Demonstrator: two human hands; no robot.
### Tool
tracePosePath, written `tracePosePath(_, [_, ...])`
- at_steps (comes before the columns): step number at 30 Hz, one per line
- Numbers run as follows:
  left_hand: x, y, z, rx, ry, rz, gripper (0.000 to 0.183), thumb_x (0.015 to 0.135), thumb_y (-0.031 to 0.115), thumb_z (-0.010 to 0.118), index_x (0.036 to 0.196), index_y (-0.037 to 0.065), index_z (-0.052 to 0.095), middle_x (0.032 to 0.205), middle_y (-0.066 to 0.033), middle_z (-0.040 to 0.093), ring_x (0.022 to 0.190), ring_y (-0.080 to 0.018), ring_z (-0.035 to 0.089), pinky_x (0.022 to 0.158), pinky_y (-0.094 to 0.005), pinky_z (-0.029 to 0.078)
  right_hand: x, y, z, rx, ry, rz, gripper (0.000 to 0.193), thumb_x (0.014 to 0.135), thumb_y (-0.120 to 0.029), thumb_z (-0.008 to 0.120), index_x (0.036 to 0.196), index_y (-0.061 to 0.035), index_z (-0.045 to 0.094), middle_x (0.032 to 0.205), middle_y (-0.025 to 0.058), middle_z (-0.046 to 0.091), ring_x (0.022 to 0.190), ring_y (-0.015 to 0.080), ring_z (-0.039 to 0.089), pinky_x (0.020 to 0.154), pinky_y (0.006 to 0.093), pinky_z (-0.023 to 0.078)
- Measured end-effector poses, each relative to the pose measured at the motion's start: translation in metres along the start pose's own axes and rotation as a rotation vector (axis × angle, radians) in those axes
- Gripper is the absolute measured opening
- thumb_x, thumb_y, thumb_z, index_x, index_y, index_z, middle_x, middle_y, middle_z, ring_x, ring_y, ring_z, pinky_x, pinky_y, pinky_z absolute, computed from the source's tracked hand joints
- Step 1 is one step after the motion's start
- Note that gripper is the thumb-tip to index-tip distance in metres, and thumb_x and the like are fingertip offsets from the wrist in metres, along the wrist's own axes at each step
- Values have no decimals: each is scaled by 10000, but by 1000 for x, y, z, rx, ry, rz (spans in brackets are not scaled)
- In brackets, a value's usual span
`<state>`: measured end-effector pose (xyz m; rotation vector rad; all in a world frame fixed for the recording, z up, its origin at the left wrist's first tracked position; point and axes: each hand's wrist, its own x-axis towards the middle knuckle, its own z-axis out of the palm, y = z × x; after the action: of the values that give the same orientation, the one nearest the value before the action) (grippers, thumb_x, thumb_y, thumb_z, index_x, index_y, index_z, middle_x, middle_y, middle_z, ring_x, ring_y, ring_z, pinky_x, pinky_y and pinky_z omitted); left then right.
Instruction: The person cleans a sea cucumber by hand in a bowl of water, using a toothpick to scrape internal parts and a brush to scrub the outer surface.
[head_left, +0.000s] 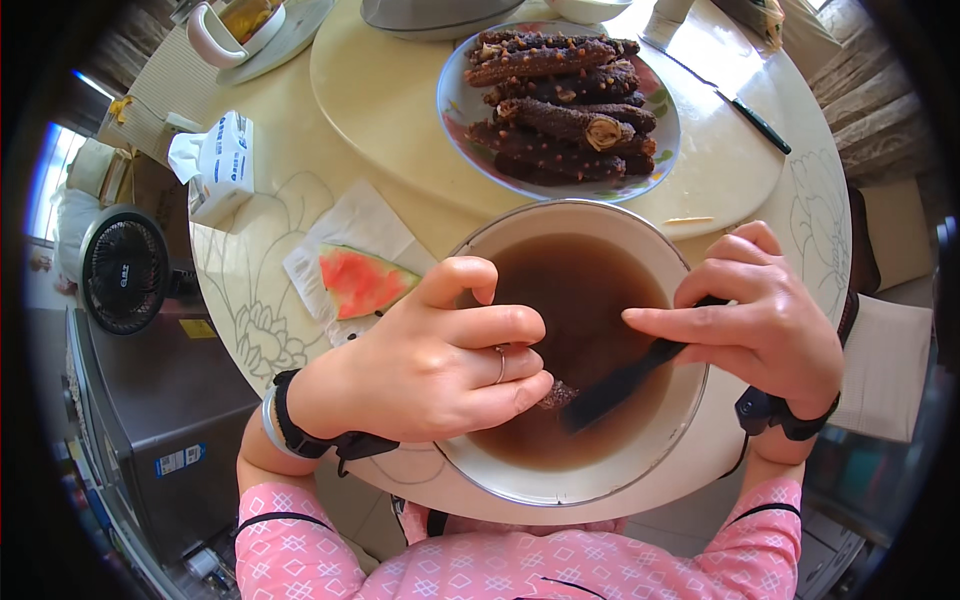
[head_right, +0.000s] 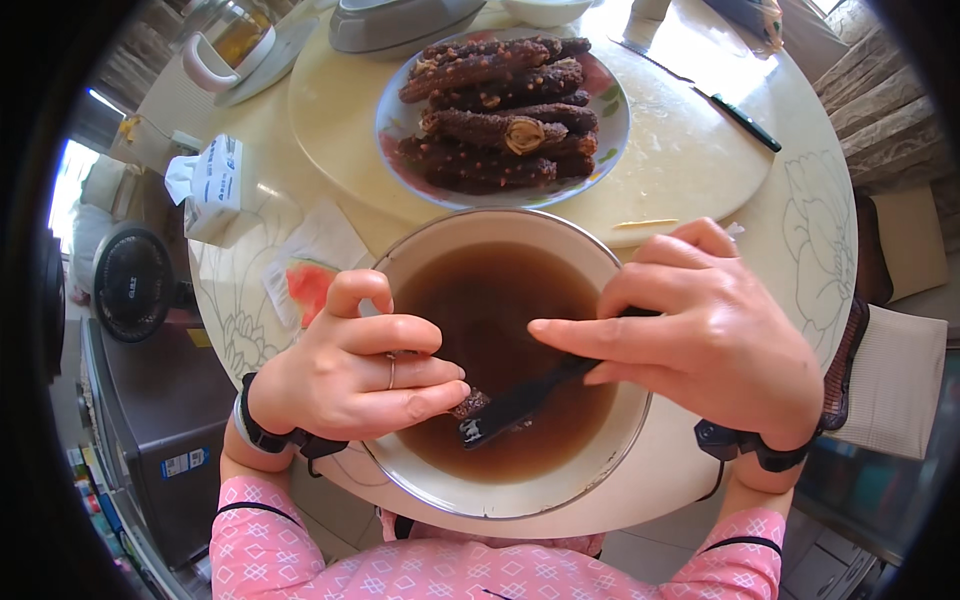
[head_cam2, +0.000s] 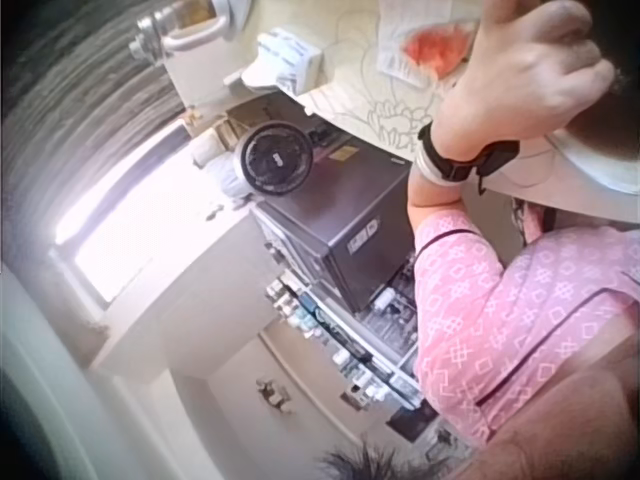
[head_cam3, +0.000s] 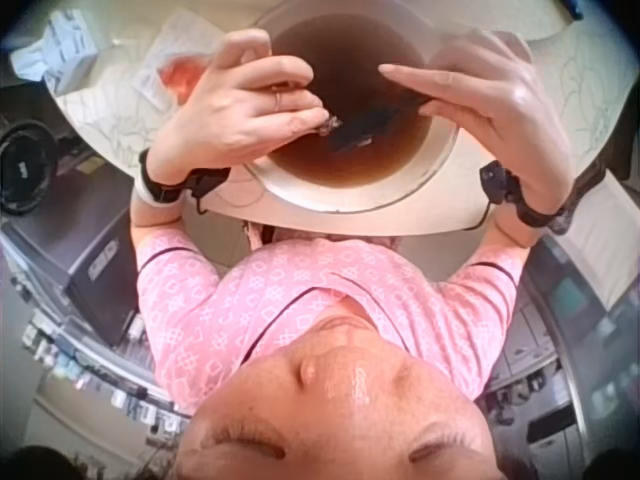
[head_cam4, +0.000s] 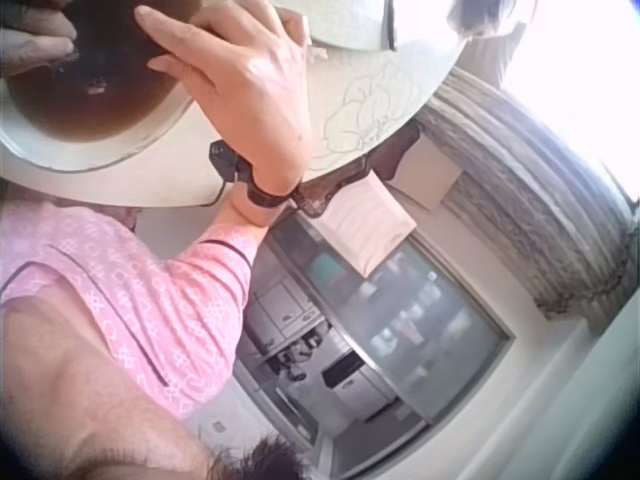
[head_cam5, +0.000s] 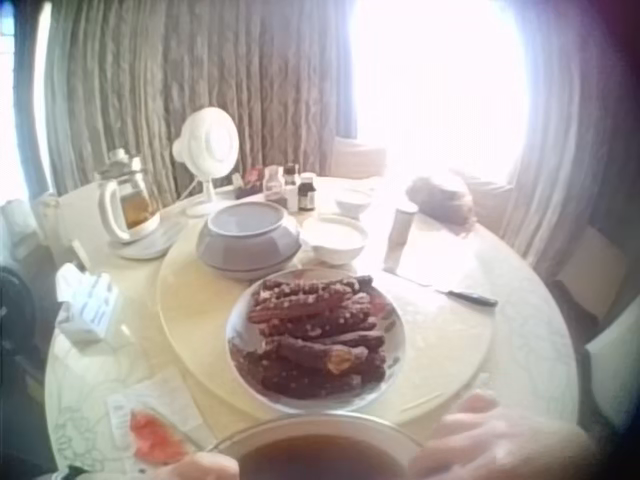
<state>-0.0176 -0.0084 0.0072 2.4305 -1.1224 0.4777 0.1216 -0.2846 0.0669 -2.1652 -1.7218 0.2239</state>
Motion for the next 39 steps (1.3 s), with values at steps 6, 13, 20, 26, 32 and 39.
tracePosePath(6, [0, 2, -1, 38, 5, 14, 176, 800, 173, 736, 974, 146, 743, 895, 90, 722, 915, -142, 608, 917, -424, 358, 5, -4, 11, -65, 54, -4, 351, 715, -420, 775, 1006, -228, 821, 835, -42, 574, 827, 188, 523, 892, 387, 338])
tracePosePath(13, [0, 2, 0, 57, -5, 55, 176, 802, 167, 735, 978, 148, 731, 890, 92, 718, 898, -137, 608, 904, -420, 359, 13, -21, 37, -55, 134, -80, 310, 619, -442, 827, 791, -199, 739, 804, -77, 623, 839, 177, 537, 885, 393, 335])
tracePosePath(20, [0, 1, 3, 77, 17, 58, 156, 812, 163, 726, 967, 142, 722, 881, 88, 709, 892, -135, 606, 896, -419, 360, 11, -9, 20, -119, 159, 2, 318, 621, -430, 850, 814, -199, 750, 750, -74, 625, 855, 172, 559, 862, 384, 338])
tracePosePath(26, [0, 2, 0, 78, 15, 60, 143, 813, 166, 726, 954, 141, 721, 881, 88, 706, 899, -134, 605, 889, -416, 361, 17, -24, 39, -41, 107, -104, 290, 627, -404, 870, 809, -206, 761, 734, -78, 623, 855, 171, 563, 860, 377, 342])
tracePosePath(32, [2, 2, 5, 77, 20, 65, 135, 818, 170, 724, 951, 147, 723, 894, 90, 708, 900, -135, 607, 872, -413, 358, 12, -16, 35, 11, 125, -51, 291, 626, -415, 855, 804, -204, 766, 746, -85, 640, 845, 170, 560, 864, 387, 347])
tracePosePath(39, [5, 4, -2, 78, 31, 59, 140, 811, 165, 722, 950, 149, 723, 892, 91, 710, 908, -134, 607, 867, -411, 356, 11, -14, 20, -11, 136, -21, 272, 659, -403, 859, 808, -195, 767, 744, -71, 633, 825, 172, 558, 852, 377, 350])
